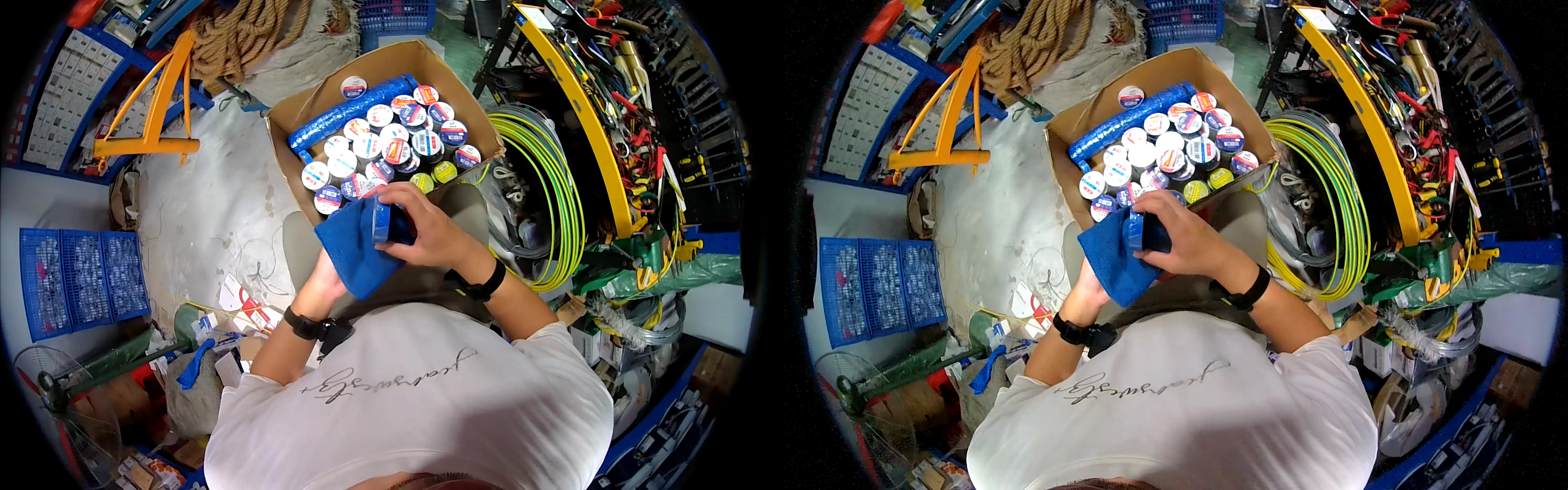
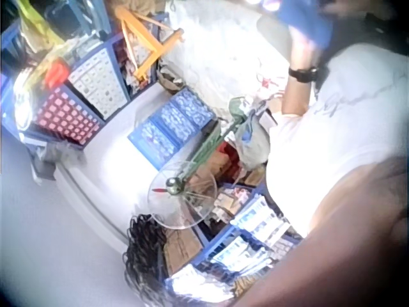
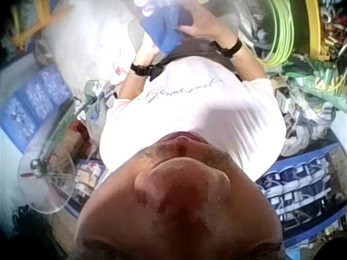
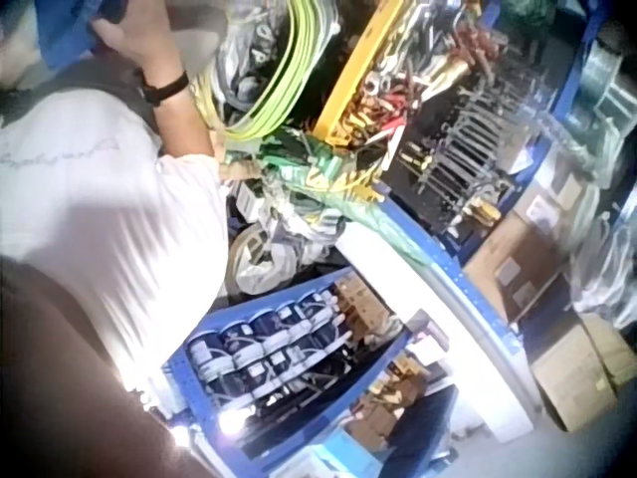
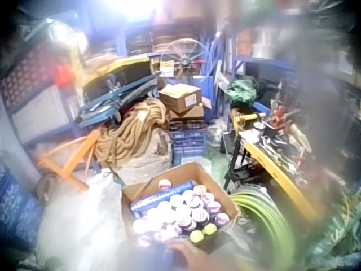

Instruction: The person takes rolls of electrical tape one at a time from a box, wipes the bottom of each roll with a blue cloth, and returns them to the box.

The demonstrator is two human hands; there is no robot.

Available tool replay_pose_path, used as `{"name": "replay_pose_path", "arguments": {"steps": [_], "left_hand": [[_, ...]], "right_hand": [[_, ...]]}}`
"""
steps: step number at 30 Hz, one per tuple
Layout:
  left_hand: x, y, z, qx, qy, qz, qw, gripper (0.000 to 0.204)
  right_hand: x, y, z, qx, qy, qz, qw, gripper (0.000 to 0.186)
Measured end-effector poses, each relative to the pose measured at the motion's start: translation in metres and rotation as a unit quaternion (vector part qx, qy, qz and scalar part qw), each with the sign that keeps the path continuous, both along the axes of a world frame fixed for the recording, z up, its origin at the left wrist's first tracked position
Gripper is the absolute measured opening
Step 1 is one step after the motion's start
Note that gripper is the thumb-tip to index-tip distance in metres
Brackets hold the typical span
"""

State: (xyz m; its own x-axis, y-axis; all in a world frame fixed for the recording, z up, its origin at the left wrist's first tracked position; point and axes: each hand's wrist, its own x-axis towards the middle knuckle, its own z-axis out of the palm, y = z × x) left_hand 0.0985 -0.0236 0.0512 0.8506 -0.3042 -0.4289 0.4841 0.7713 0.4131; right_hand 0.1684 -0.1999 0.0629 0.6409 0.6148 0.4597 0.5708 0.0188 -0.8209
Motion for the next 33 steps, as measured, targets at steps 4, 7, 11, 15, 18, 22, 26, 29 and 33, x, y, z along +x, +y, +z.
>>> {"name": "replay_pose_path", "arguments": {"steps": [4, 7, 11, 15, 18, 22, 26, 29, 33], "left_hand": [[0.000, 0.007, -0.016, 0.018, 0.003, -0.012, 1.000, 0.045], [0.006, 0.005, -0.029, 0.039, 0.014, -0.003, 0.999, 0.043], [0.007, -0.005, -0.010, 0.003, 0.009, -0.022, 1.000, 0.041], [0.005, 0.004, -0.042, 0.048, 0.013, -0.054, 0.997, 0.051], [0.005, 0.008, -0.047, 0.056, 0.006, -0.010, 0.998, 0.050], [0.011, -0.001, -0.009, 0.034, -0.037, -0.045, 0.998, 0.049], [0.015, 0.007, -0.018, -0.017, -0.032, -0.036, 0.999, 0.048], [0.014, 0.004, -0.014, 0.002, -0.031, -0.038, 0.999, 0.047], [0.011, -0.004, -0.015, 0.087, -0.051, -0.008, 0.995, 0.047]], "right_hand": [[-0.005, 0.005, 0.008, -0.032, -0.020, 0.031, 0.999, 0.061], [-0.003, 0.005, 0.008, -0.090, -0.101, -0.012, 0.991, 0.059], [-0.002, -0.001, 0.013, -0.059, -0.033, -0.049, 0.997, 0.058], [-0.003, -0.003, 0.017, -0.069, 0.000, 0.018, 0.997, 0.057], [-0.003, 0.001, 0.012, -0.063, -0.054, 0.040, 0.996, 0.056], [0.002, 0.000, 0.011, -0.036, -0.084, -0.029, 0.995, 0.057], [0.006, 0.001, 0.015, -0.058, -0.079, -0.037, 0.995, 0.059], [0.001, -0.001, 0.011, -0.103, -0.112, -0.002, 0.988, 0.056], [0.004, -0.002, 0.015, -0.108, -0.086, -0.052, 0.989, 0.055]]}}
